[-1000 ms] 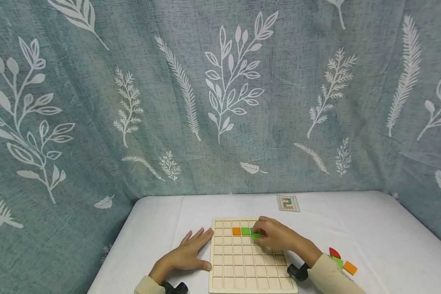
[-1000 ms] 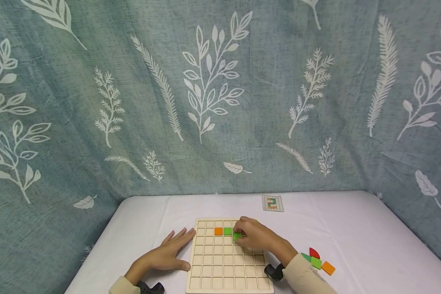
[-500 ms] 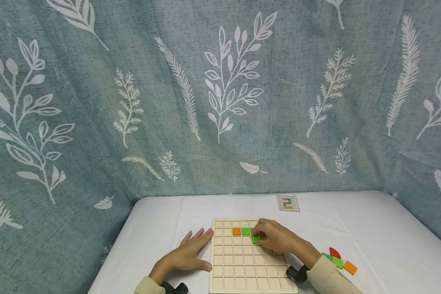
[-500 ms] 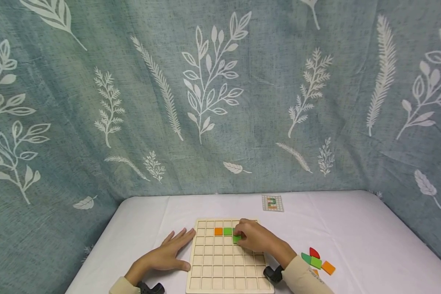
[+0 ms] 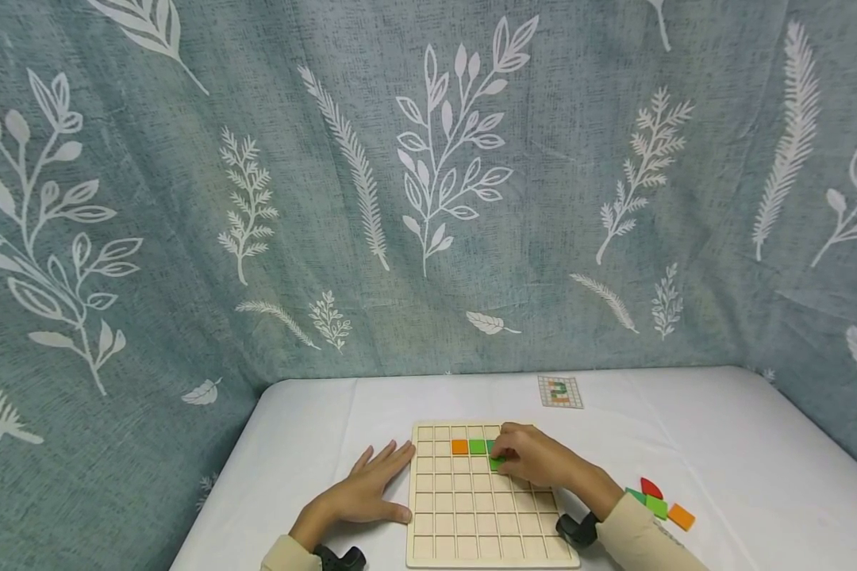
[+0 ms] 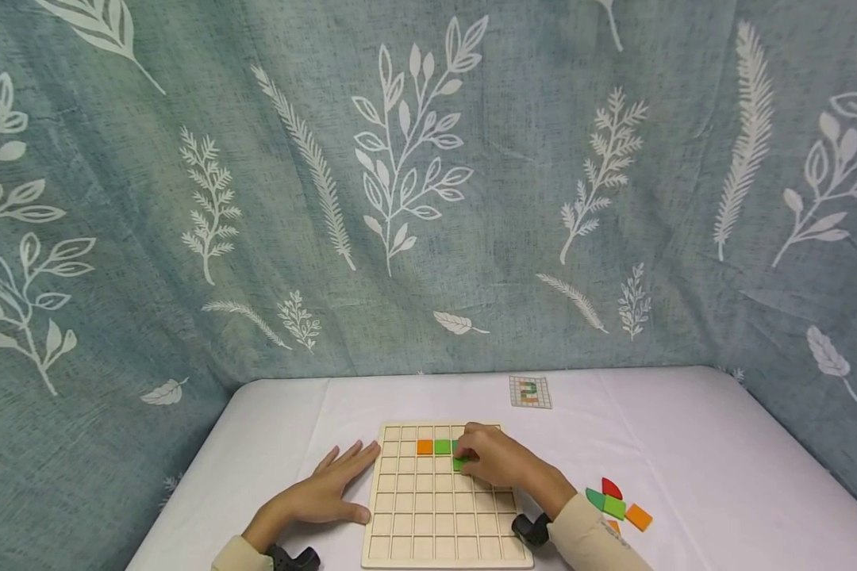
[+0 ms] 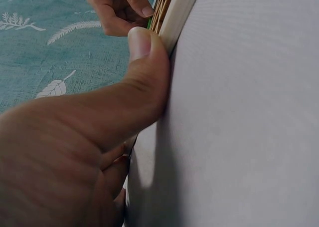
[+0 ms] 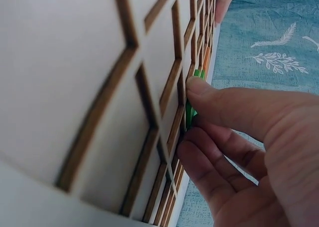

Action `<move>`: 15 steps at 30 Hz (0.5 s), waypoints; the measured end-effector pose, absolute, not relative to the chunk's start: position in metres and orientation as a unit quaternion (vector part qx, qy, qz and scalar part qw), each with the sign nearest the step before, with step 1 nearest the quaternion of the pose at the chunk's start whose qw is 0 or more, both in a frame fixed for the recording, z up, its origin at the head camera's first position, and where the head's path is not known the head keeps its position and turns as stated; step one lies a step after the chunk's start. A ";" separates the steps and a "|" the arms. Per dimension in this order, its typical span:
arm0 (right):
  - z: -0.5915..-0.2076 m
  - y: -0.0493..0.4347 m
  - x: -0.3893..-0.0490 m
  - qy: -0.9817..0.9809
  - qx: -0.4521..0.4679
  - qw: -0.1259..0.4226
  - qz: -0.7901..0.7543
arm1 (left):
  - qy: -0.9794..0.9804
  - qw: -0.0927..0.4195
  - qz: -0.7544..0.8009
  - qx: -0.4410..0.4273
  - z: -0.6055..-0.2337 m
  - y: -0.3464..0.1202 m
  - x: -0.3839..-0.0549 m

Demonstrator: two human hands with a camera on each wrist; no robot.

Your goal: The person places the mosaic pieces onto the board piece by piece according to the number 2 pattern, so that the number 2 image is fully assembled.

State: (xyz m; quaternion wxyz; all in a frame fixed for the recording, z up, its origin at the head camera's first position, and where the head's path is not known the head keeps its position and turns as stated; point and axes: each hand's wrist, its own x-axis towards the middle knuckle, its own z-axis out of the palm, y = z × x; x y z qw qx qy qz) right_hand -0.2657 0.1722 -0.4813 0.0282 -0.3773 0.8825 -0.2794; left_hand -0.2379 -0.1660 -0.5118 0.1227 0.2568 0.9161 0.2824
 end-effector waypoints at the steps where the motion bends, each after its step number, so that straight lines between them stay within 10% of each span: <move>1: -0.481 0.172 -0.266 0.883 -0.376 0.029 -0.280 | 0.916 0.122 0.282 0.257 -0.512 -0.166 -0.238; 15: -0.477 0.175 -0.266 0.877 -0.378 0.047 -0.292 | 0.915 0.125 0.287 0.253 -0.510 -0.165 -0.238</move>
